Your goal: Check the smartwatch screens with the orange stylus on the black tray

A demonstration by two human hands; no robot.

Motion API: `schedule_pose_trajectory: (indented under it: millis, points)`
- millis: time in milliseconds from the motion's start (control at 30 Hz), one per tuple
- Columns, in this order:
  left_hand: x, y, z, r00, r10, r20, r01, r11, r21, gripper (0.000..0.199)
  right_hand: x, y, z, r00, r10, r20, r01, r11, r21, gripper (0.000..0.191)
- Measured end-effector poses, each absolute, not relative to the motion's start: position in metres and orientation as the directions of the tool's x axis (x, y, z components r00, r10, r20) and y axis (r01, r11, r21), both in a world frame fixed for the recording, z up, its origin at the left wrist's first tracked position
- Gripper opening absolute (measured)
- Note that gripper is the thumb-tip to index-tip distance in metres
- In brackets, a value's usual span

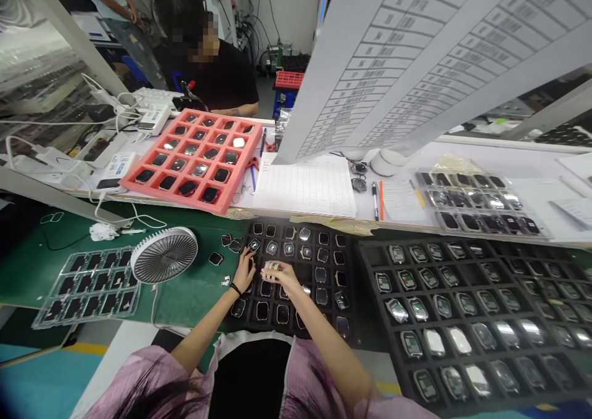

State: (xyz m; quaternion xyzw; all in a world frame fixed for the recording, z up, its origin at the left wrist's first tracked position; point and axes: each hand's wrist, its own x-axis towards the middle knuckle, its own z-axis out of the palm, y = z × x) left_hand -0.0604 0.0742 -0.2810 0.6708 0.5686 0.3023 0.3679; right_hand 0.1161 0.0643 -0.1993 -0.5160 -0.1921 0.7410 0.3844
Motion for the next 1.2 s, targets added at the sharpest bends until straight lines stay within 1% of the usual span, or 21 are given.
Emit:
schedule_pose_trajectory:
  millis: [133,200,300,367,467,567,700,833,933,1033,1133,1200]
  points:
    - [-0.063,0.073,-0.263,0.230,0.973,0.001,0.500,-0.119,0.858,0.048,0.119,0.064,-0.200,-0.220,0.775,-0.593,-0.366,-0.629,-0.686,0.043]
    - [-0.062,0.070,-0.248,0.300,0.953,0.026,0.464,-0.170,0.870,0.058,0.123,0.064,-0.200,-0.251,0.775,-0.580,-0.361,-0.631,-0.686,0.043]
    - [-0.055,0.064,-0.223,0.458,0.887,0.064,0.375,-0.257,0.891,0.069,0.131,0.065,-0.202,-0.307,0.771,-0.558,-0.351,-0.637,-0.686,0.044]
    - [-0.047,0.064,-0.211,0.553,0.830,0.075,0.318,-0.293,0.902,0.068,0.135,0.063,-0.204,-0.339,0.769,-0.541,-0.343,-0.637,-0.690,0.045]
    - [-0.035,0.069,-0.203,0.613,0.787,0.066,0.297,-0.308,0.904,0.056,0.140,0.058,-0.208,-0.332,0.781,-0.530,-0.328,-0.622,-0.711,0.042]
    - [-0.022,0.078,-0.204,0.619,0.783,0.054,0.328,-0.320,0.889,0.050,0.148,0.051,-0.216,-0.233,0.816,-0.529,-0.316,-0.578,-0.752,0.038]
    - [0.004,0.085,-0.218,0.588,0.808,0.035,0.421,-0.343,0.840,0.051,0.170,0.044,-0.233,0.000,0.866,-0.500,-0.274,-0.481,-0.833,0.037]
    - [0.030,0.084,-0.240,0.567,0.824,-0.012,0.534,-0.357,0.767,0.047,0.197,0.040,-0.250,0.165,0.891,-0.423,-0.117,-0.408,-0.905,0.041]
    - [0.034,0.081,-0.254,0.550,0.834,-0.036,0.598,-0.364,0.714,0.047,0.205,0.040,-0.259,0.221,0.919,-0.326,0.039,-0.342,-0.939,0.040]
    - [0.021,0.077,-0.258,0.537,0.844,-0.020,0.635,-0.388,0.668,0.052,0.201,0.040,-0.266,0.237,0.945,-0.227,0.143,-0.265,-0.954,0.037]
    - [-0.004,0.072,-0.259,0.520,0.854,0.011,0.669,-0.415,0.617,0.058,0.192,0.038,-0.273,0.267,0.951,-0.157,0.192,-0.212,-0.958,0.045]
    - [-0.020,0.067,-0.262,0.514,0.858,0.026,0.690,-0.431,0.582,0.058,0.189,0.037,-0.278,0.300,0.945,-0.132,0.199,-0.197,-0.960,0.053]
